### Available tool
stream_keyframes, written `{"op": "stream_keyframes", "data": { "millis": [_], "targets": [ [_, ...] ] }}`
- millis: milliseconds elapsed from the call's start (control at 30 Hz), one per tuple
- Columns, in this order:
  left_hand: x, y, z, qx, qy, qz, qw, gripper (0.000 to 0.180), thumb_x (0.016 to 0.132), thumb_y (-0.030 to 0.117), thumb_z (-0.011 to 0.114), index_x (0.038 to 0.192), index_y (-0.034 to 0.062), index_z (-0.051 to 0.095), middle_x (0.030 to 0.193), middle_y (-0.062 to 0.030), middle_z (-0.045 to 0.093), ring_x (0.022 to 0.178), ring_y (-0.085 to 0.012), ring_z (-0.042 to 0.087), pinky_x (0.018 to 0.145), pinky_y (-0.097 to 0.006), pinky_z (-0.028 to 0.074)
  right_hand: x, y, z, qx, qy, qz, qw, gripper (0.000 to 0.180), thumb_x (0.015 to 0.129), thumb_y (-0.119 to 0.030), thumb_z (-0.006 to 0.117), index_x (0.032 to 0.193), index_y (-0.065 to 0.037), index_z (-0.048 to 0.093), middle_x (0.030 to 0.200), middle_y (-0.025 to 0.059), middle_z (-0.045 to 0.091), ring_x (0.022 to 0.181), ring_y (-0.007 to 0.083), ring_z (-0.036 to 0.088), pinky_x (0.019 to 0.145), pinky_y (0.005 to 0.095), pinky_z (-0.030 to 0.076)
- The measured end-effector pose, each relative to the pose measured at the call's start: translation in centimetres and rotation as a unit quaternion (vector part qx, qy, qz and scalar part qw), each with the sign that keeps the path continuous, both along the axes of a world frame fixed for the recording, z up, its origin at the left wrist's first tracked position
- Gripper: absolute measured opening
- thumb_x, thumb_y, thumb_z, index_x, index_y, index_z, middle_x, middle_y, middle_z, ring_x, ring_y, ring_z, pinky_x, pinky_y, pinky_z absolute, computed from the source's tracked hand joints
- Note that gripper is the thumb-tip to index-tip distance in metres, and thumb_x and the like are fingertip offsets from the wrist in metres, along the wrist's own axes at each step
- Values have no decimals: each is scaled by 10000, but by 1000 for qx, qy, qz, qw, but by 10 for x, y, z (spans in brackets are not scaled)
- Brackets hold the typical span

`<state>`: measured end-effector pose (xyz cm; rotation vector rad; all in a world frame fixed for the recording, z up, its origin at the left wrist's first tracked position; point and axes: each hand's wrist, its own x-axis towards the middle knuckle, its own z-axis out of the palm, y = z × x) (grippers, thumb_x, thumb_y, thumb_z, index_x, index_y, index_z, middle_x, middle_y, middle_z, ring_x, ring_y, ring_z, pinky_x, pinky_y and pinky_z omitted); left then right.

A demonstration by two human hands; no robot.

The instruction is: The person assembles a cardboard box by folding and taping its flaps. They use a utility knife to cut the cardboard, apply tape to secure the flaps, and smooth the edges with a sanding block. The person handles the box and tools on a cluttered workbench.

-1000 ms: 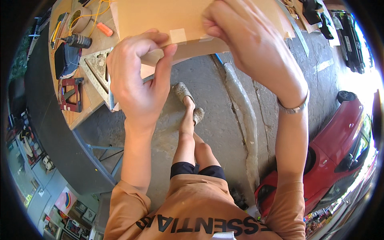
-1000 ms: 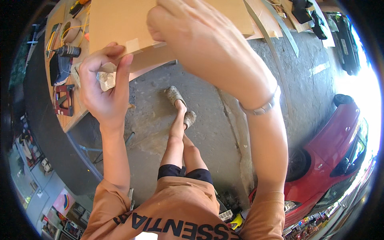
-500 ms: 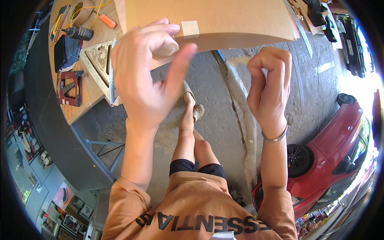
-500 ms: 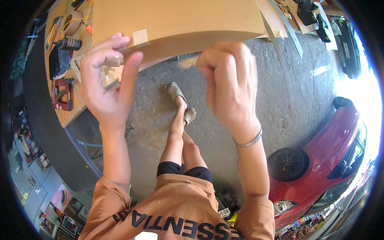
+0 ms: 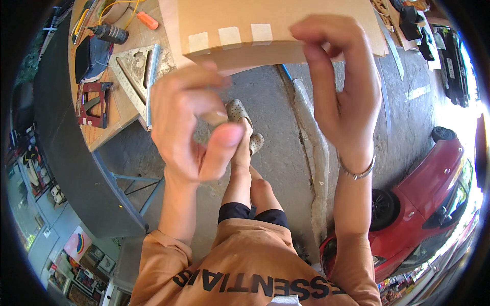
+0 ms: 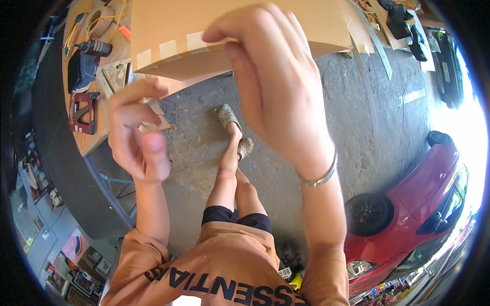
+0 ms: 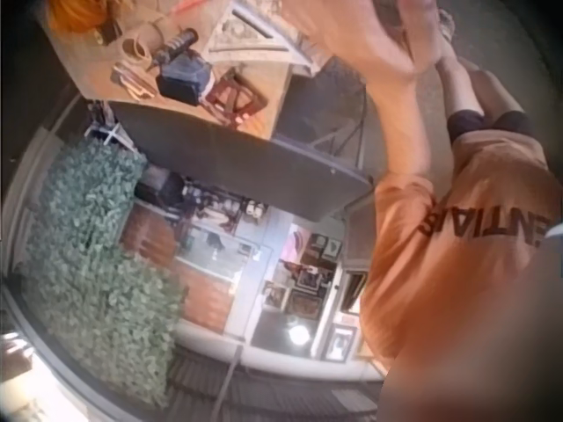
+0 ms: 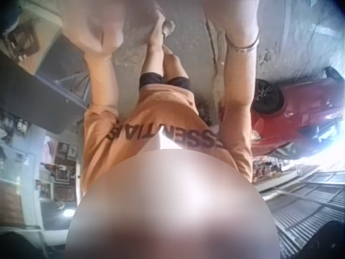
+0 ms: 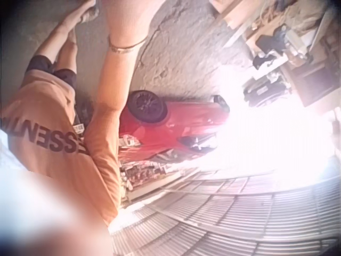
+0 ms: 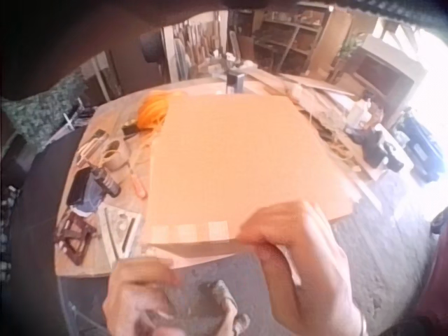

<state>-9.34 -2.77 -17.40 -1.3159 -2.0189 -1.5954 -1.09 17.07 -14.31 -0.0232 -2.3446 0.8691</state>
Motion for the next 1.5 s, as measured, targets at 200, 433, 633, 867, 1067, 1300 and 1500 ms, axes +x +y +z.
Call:
{"op": "stream_keyframes", "data": {
  "millis": [200, 433, 633, 867, 1067, 1300, 1500],
  "targets": [
    [-28, 11, -4, -73, 129, 97, 984, 205, 813, 24, 789, 906, 67, 612, 1070, -78, 767, 1116, -286, 706, 961, -367, 449, -37, 10, 9, 103, 11, 148, 983, 303, 772, 91, 597, 1055, -17, 600, 956, 124, 600, 856, 325, 570, 781, 381, 475],
    [-29, 12, -6, -70, 108, 115, 985, 217, 816, -101, 753, 864, 53, 608, 1016, -75, 793, 1104, -264, 732, 945, -357, 493, -42, 7, 5, 146, 11, 167, 975, 290, 779, 87, 573, 1051, -9, 596, 954, 137, 593, 874, 333, 564, 804, 398, 461],
    [-34, 16, -13, -25, 113, 114, 987, 270, 705, -66, 720, 909, 88, 633, 1006, -5, 763, 1043, -238, 718, 891, -373, 468, -49, 6, -4, 155, 25, 124, 980, 323, 773, 100, 578, 1077, -9, 591, 969, 139, 603, 909, 334, 581, 831, 392, 459],
    [-32, 17, -12, -21, 108, 119, 987, 270, 691, -65, 718, 896, 83, 625, 1008, -7, 766, 1050, -238, 719, 880, -361, 469, -37, 9, 9, 123, -55, 143, 981, 320, 832, 110, 595, 1136, 12, 596, 978, 142, 601, 953, 335, 610, 841, 380, 480],
    [-29, 14, -7, -42, 102, 114, 987, 208, 829, -49, 791, 876, 47, 613, 1005, -83, 792, 1082, -259, 741, 907, -337, 515, -42, 8, 33, 34, -150, 111, 982, 181, 874, 45, 658, 1046, -10, 645, 942, 134, 574, 885, 307, 609, 756, 355, 486],
    [-27, 19, -6, -33, 104, 143, 984, 235, 795, -20, 838, 837, 56, 619, 979, -64, 790, 1049, -251, 749, 888, -336, 520, -51, 23, 31, 262, -132, 138, 946, 135, 885, 35, 654, 1011, -9, 631, 935, 125, 576, 863, 296, 608, 757, 362, 485],
    [-27, 20, -8, -30, 113, 149, 982, 235, 784, -27, 842, 856, 59, 635, 950, -48, 785, 1022, -245, 757, 864, -334, 521, -21, 11, 15, 275, -56, 58, 958, 180, 830, 33, 697, 976, -15, 604, 961, 101, 582, 890, 310, 609, 780, 410, 490]
  ]
}}
